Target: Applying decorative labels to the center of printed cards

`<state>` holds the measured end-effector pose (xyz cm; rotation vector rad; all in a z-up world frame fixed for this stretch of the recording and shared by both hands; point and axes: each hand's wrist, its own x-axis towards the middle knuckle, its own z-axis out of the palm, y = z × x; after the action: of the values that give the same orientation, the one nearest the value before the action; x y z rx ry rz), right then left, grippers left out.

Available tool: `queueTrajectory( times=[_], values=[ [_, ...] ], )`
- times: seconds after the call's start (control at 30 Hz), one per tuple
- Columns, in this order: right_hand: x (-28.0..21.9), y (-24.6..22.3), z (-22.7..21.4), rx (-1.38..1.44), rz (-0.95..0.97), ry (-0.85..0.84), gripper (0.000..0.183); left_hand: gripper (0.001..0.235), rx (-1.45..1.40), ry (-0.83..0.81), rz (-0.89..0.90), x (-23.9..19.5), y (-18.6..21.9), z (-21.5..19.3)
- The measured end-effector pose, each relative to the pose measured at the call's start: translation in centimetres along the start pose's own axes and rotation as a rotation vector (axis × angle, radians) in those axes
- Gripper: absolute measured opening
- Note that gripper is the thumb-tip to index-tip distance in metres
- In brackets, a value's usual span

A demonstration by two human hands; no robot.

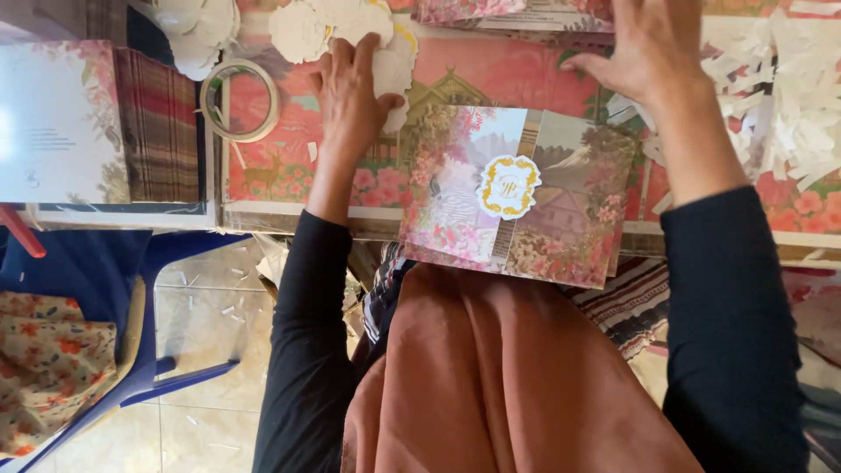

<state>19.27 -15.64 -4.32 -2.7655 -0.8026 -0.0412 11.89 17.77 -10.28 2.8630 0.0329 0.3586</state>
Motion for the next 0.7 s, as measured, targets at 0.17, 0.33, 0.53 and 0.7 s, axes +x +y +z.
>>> queueTrajectory(
  times=[0.17, 0.33, 0.53, 0.7],
  values=[
    [0.8, 2.7, 3.2, -0.405, -0.314, 0.325, 0.078, 0.038, -0.306, 0.019, 0.007, 0.7, -2.6, -1.7],
    [-0.5, 4.4, 3.5, -0.648, -0.292, 0.561, 0.011, 0.014, -0.622, 0.062, -0.205, -0.4, -2.5, -5.4],
    [-5.5, -4.5, -5.2, 0.053, -0.475, 0.624, 0.029, 0.017, -0.521, 0.122, -0.136, -1.5, -4.5, -1.3],
    [-13.8, -9.1, -4.5, -0.037, -0.416, 0.600, 0.025, 0.016, -0.469, 0.197, -0.062, -2.5, -4.2, -0.3]
  ],
)
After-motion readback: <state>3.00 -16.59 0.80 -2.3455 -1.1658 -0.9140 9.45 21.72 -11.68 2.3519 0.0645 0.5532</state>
